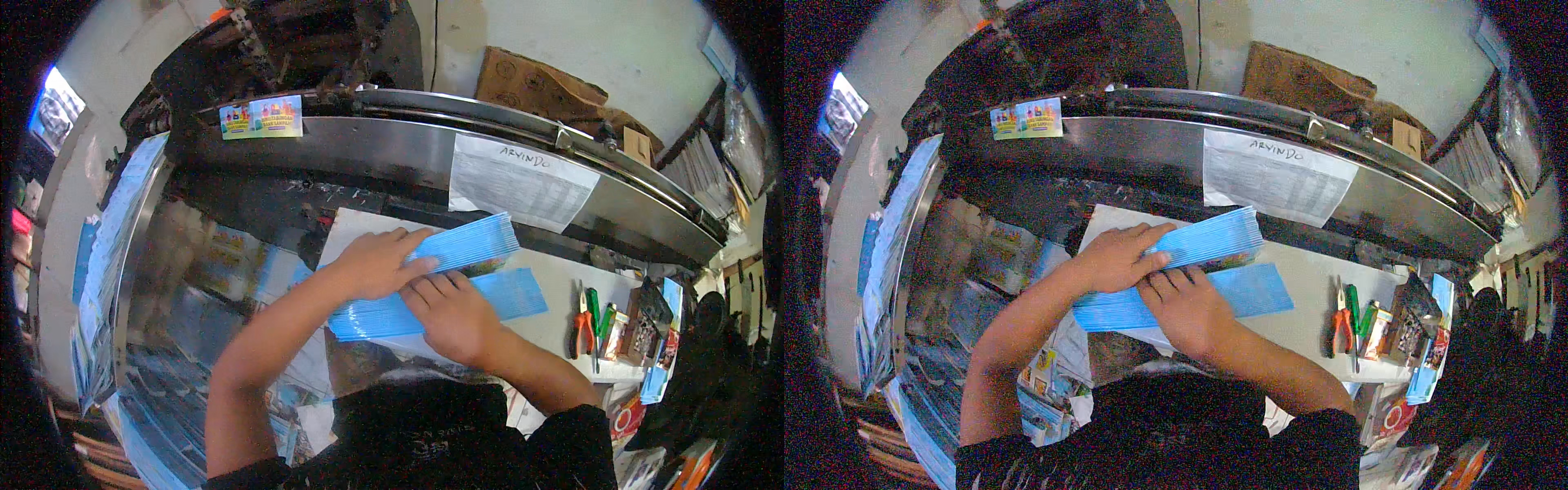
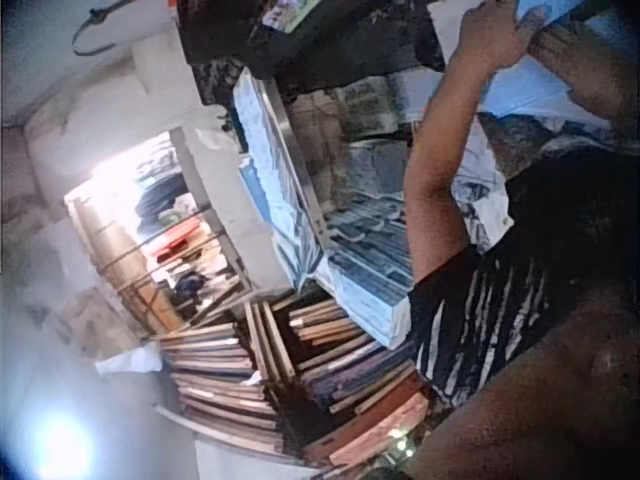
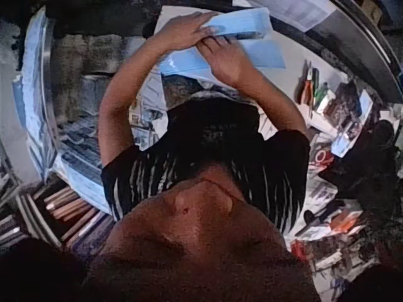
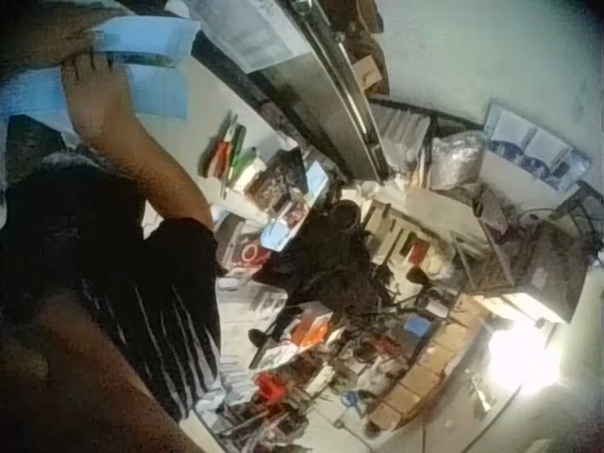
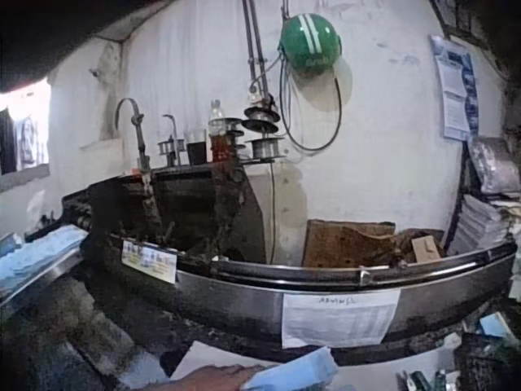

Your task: The person organizes and stacks brochures by picking them up from a pile and placing them onto a stack on a table.

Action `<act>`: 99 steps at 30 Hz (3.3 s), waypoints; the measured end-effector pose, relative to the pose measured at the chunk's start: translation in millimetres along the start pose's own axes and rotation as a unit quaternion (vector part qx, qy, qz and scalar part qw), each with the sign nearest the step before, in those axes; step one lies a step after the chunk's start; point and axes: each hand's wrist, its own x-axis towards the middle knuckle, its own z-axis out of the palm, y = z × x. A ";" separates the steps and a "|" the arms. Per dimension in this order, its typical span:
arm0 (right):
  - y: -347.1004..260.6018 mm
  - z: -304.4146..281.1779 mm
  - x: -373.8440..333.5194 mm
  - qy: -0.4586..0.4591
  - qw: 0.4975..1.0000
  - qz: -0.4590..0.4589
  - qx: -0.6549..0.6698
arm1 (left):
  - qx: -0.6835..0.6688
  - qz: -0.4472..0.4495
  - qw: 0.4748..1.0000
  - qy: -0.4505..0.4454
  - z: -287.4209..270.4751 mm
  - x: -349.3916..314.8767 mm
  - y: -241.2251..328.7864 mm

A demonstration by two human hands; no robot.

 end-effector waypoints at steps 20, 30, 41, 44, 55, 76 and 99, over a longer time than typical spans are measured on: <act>75.3 -12.1 -115.6 0.104 0.947 0.280 0.120 | 0.080 0.087 0.992 0.051 23.4 -38.3 11.2; 70.8 48.7 -180.2 0.169 0.853 0.265 0.417 | 0.091 0.171 0.981 -0.015 25.8 -41.9 41.3; -89.4 25.1 -476.8 0.236 0.718 0.330 0.565 | -0.179 0.057 0.979 0.078 188.6 -223.6 195.6; -106.0 19.0 -514.8 0.215 0.761 0.365 0.491 | -0.285 0.074 0.949 0.116 220.2 -229.8 214.8; -160.4 50.3 -608.5 0.260 0.713 0.371 0.536 | -0.467 -0.011 0.876 0.119 317.6 -273.0 287.9; -223.3 18.9 -704.5 0.301 0.773 0.389 0.401 | -0.411 -0.010 0.870 0.273 406.0 -326.7 385.4; -268.2 56.1 -829.5 0.277 0.723 0.552 0.309 | -0.390 0.003 0.910 0.141 499.6 -376.1 430.2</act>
